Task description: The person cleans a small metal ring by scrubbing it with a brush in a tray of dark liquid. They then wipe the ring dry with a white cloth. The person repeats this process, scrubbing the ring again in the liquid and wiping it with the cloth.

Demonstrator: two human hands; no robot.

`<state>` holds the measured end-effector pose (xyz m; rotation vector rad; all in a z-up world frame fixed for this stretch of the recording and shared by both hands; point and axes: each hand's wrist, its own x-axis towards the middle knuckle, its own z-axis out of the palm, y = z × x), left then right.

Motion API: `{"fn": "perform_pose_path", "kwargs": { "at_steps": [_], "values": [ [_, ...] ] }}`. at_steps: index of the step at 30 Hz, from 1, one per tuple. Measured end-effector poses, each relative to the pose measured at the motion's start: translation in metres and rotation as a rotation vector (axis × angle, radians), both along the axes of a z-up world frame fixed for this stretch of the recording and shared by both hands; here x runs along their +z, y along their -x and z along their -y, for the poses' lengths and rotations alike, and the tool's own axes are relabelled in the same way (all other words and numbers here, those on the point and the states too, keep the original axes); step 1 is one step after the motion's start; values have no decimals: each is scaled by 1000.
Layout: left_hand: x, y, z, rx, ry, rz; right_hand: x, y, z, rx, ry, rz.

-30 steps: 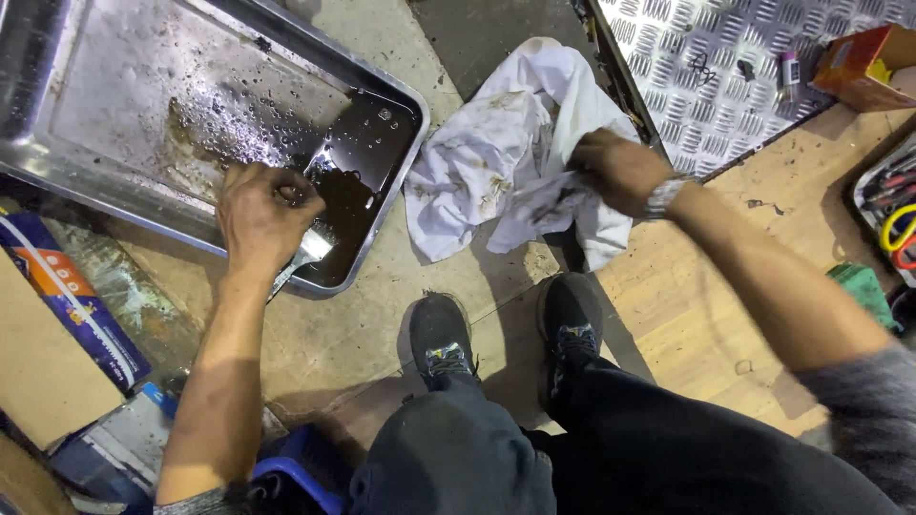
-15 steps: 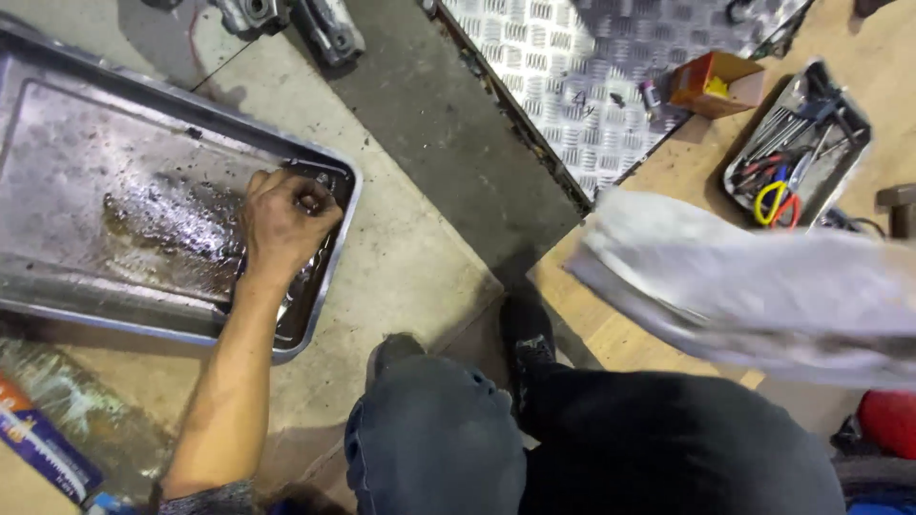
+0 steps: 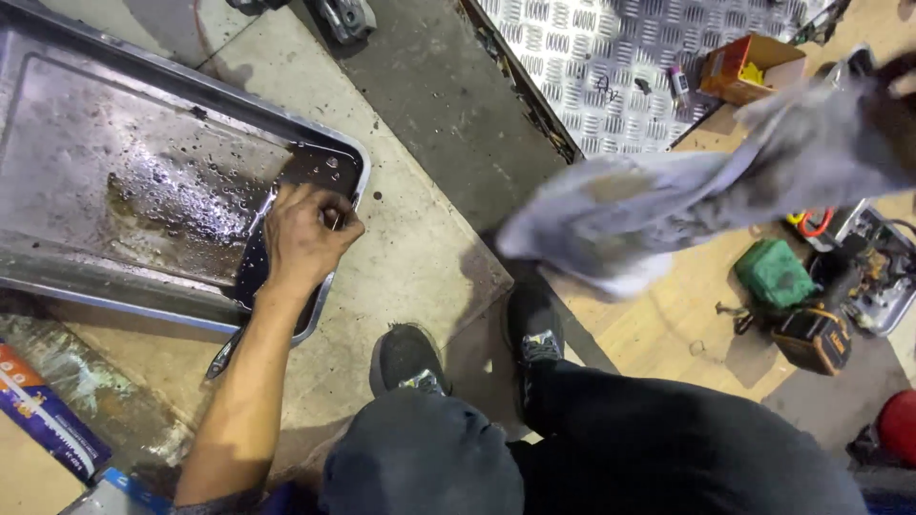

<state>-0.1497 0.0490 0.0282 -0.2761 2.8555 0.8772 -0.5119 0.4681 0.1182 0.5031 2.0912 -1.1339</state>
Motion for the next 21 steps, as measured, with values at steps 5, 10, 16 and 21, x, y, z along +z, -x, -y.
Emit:
{"fn": "perform_pose_path", "kwargs": {
  "at_steps": [5, 10, 16, 21],
  "values": [
    [-4, -8, -4, 40, -34, 5, -30, -125, -154, -177, 0, 135],
    [6, -9, -24, -7, -26, -46, -35, -258, -207, -297, 149, 295],
    [7, -13, -35, -80, 1, -51, 21, -278, -102, -447, 991, 164],
    [11, -10, -41, -90, 13, -30, -26, -281, -57, -836, 1414, 48]
  ]
}}
